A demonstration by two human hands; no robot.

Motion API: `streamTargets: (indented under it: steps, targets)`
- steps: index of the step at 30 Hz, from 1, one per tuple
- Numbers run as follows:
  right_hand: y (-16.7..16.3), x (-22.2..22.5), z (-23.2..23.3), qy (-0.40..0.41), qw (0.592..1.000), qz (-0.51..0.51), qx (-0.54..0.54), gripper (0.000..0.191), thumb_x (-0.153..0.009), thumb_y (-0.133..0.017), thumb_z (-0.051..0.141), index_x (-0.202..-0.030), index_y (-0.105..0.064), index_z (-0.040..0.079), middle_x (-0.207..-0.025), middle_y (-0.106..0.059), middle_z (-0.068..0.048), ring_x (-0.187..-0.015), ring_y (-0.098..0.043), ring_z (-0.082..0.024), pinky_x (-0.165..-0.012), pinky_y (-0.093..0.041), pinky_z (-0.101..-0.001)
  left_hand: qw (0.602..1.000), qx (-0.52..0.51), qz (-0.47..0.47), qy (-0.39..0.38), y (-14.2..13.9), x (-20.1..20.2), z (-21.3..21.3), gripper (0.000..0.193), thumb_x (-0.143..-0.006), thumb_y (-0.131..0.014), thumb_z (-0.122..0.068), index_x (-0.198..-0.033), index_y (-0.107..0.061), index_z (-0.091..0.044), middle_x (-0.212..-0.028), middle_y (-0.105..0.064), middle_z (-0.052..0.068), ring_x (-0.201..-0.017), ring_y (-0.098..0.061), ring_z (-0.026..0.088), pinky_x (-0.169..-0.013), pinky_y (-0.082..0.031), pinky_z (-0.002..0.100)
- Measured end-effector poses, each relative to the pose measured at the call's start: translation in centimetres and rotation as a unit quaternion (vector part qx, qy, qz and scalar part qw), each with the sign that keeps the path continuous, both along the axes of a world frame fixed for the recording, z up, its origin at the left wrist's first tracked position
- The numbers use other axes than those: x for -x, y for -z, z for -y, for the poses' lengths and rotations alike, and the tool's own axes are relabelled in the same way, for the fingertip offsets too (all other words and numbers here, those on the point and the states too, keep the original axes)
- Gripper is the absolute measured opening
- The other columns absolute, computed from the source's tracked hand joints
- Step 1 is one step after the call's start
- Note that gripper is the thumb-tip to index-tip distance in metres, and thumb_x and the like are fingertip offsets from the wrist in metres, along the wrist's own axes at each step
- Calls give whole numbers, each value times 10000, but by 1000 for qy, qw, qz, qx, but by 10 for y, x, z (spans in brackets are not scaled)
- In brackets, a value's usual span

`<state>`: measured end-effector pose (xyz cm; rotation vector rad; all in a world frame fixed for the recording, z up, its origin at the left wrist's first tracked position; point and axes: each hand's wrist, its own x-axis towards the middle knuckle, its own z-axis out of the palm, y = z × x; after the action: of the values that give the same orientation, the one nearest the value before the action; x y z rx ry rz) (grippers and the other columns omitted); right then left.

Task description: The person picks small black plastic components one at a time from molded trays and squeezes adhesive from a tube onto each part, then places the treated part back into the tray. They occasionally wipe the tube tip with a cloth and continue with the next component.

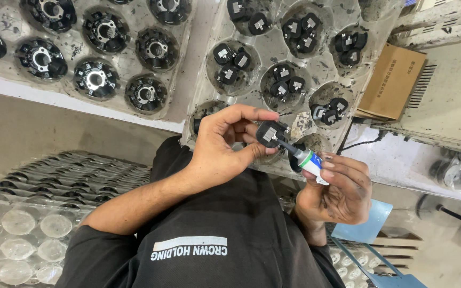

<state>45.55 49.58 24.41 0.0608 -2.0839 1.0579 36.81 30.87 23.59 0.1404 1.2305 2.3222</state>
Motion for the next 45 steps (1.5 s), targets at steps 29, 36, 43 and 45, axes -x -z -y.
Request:
streamTargets:
  steps: [29,36,43,45]
  targets:
    - [4,16,6,0,998,18,62,287,-938,-834,41,-1045,-570,11,-1049,-611,-98,-947,-680,-245,-835,-626,-315,978,-184,90,36,40,-26,-17,429,-1046,-674,7,-1456,-548,7,-1483,-613,112,-1174,-679,171,-1049,-599,363]
    - [9,17,4,7,996,15,91,281,-922,-838,1,-1042,-585,1,-1040,-620,-87,-944,-693,-225,-822,-628,-307,979,-172,104,33,45,-25,-18,422,-1048,-665,4,-1454,-550,-2,-1517,-599,140,-1079,-709,182,-992,-602,350]
    - [9,19,2,1,992,39,120,284,-940,-838,-6,-1063,-582,2,-1039,-634,-99,-975,-689,-219,-892,-645,-336,970,-203,126,38,50,-24,-21,425,-1047,-699,-92,-1448,-573,-29,-1496,-610,142,-1055,-717,194,-981,-616,367]
    - [8,19,-1,4,992,49,117,284,-940,-838,-16,-1066,-584,3,-1027,-632,-102,-977,-684,-218,-900,-640,-335,966,-217,133,38,50,-22,-23,422,-1039,-719,-124,-1430,-591,-32,-1473,-625,132,-1031,-717,193,-964,-617,361]
